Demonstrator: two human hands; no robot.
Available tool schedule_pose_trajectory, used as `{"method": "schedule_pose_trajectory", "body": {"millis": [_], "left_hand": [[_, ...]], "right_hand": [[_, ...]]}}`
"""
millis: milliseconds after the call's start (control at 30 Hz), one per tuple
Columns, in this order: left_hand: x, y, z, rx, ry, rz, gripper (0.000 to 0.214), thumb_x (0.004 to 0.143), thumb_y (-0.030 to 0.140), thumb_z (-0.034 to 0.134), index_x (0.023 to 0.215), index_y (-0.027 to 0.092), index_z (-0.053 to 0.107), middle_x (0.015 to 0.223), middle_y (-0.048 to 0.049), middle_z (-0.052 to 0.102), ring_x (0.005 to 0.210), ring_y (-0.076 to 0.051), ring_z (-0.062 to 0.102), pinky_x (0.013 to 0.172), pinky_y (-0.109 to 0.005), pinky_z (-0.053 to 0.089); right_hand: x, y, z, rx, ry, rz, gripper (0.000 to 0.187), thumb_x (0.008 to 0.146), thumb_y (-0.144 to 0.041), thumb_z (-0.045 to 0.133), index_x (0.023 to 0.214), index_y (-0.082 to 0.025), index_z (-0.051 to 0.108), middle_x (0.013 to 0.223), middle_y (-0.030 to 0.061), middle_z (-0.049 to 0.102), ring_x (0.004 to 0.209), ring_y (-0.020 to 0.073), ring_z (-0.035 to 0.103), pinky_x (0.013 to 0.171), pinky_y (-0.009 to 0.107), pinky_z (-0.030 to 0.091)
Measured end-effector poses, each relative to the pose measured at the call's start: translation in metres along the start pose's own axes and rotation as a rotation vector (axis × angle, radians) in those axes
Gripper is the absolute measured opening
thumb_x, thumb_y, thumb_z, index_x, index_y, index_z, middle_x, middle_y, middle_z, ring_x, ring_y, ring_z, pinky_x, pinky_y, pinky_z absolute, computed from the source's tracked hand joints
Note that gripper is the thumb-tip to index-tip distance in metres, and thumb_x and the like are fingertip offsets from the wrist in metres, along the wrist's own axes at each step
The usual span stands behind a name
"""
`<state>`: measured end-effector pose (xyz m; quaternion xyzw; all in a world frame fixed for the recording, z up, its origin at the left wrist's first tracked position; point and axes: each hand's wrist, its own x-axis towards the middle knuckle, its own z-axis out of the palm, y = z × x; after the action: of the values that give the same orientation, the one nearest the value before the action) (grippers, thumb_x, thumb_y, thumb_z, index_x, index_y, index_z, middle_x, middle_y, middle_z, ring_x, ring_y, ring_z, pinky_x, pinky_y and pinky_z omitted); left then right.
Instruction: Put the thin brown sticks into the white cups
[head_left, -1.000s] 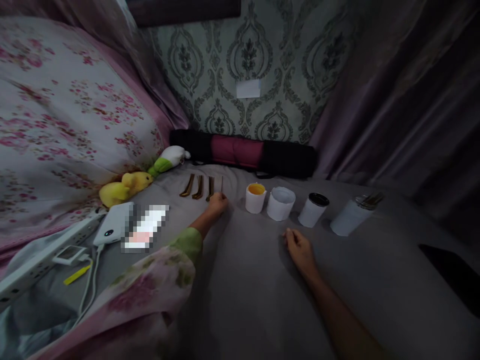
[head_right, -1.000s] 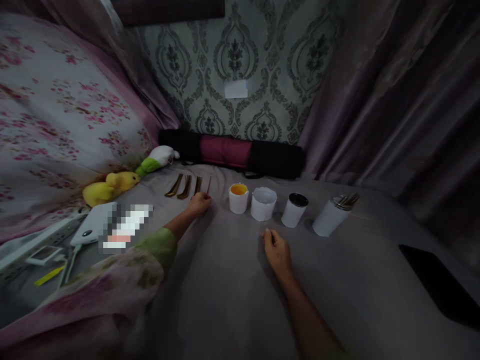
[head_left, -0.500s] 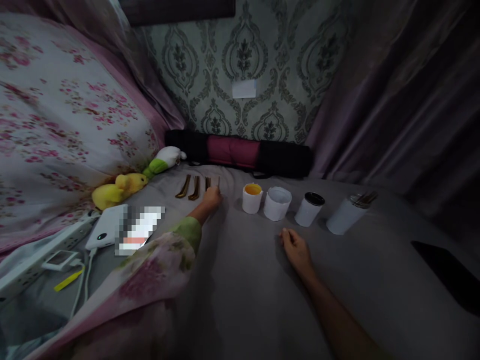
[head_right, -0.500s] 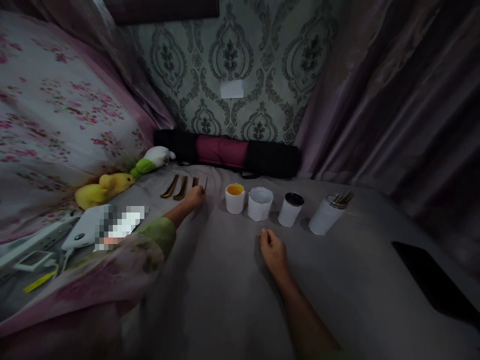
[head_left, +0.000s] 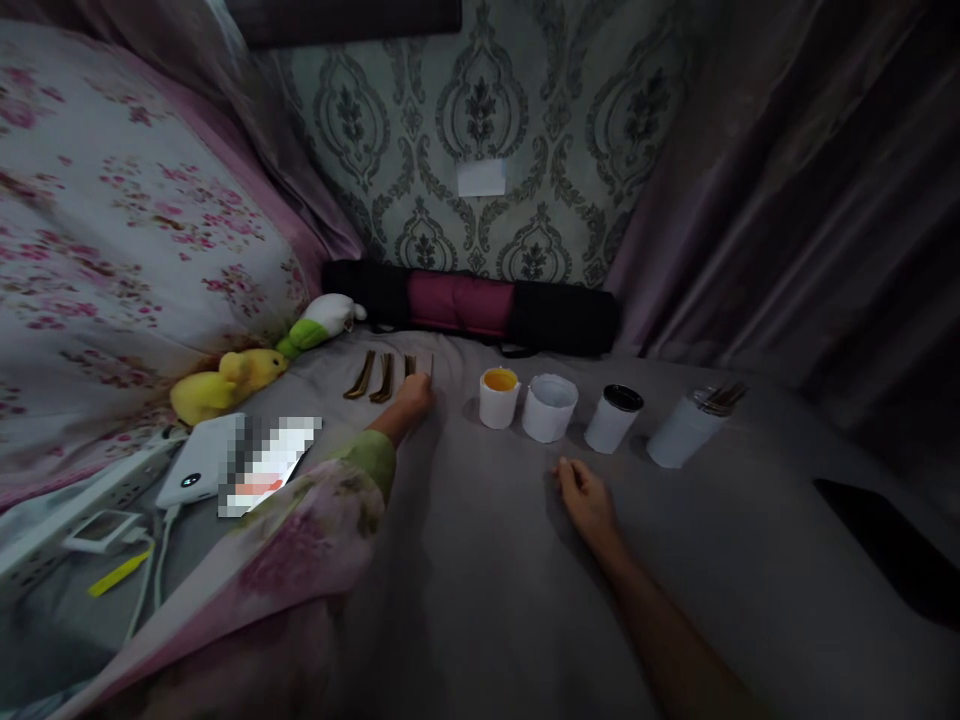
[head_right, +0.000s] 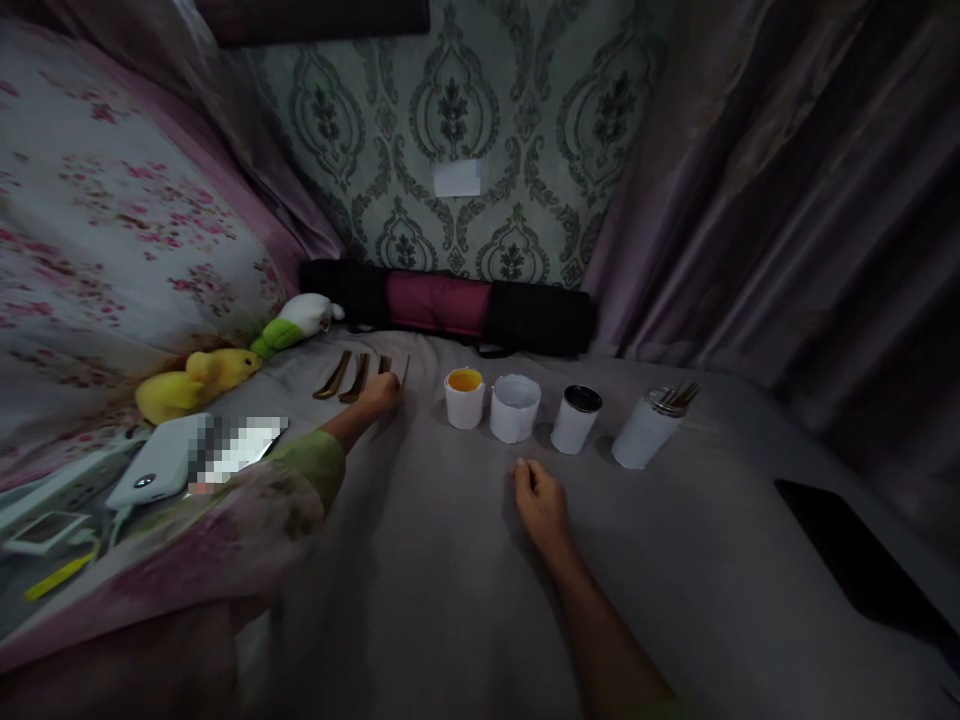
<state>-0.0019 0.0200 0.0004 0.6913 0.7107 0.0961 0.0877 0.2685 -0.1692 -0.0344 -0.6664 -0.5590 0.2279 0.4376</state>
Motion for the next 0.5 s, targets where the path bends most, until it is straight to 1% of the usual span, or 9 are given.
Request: {"method": "schedule_pose_trajectory", "body": {"millis": [133, 233, 367, 500], "left_hand": [[0.002, -0.0006, 0.0011, 0.014, -0.019, 0.009, 0.029, 0.069, 0.013, 0.049, 0.094, 0.01, 0.064, 0.099, -0.0183, 0.063, 0.095, -0.023, 0.058, 0.077, -0.026, 0.042], [0.0023, -0.0004, 0.0006, 0.02, -0.031, 0.013, 0.03, 0.069, 0.011, 0.049, 0.095, 0.009, 0.064, 0.099, -0.0199, 0.063, 0.094, -0.024, 0.059, 0.077, -0.027, 0.043], [0.0012, 0.0004, -0.0008, 0.025, -0.042, 0.018, 0.031, 0.068, 0.01, 0.05, 0.095, 0.009, 0.064, 0.098, -0.0209, 0.063, 0.093, -0.025, 0.059, 0.076, -0.027, 0.043], [0.0003, 0.001, -0.0011, 0.033, -0.05, 0.011, 0.031, 0.067, 0.01, 0.052, 0.095, 0.008, 0.065, 0.095, -0.0206, 0.064, 0.092, -0.026, 0.059, 0.076, -0.027, 0.043]], "right_hand": [[0.001, 0.0033, 0.0016, 0.029, 0.002, 0.009, 0.043, 0.08, -0.052, 0.034, 0.067, -0.018, 0.056, 0.054, 0.0012, 0.053, 0.052, 0.0144, 0.049, 0.051, 0.024, 0.035], [0.001, 0.0038, 0.0015, 0.025, 0.002, 0.006, 0.043, 0.08, -0.053, 0.034, 0.067, -0.018, 0.056, 0.056, 0.0021, 0.054, 0.055, 0.0153, 0.05, 0.052, 0.024, 0.035], [-0.0001, 0.0006, -0.0003, 0.012, 0.001, 0.008, 0.044, 0.08, -0.054, 0.034, 0.066, -0.018, 0.055, 0.058, 0.0028, 0.055, 0.055, 0.0156, 0.05, 0.052, 0.024, 0.034], [-0.0013, -0.0021, -0.0014, 0.005, -0.008, -0.001, 0.044, 0.082, -0.052, 0.033, 0.066, -0.017, 0.055, 0.055, 0.0017, 0.053, 0.053, 0.0148, 0.049, 0.051, 0.024, 0.034]]}}
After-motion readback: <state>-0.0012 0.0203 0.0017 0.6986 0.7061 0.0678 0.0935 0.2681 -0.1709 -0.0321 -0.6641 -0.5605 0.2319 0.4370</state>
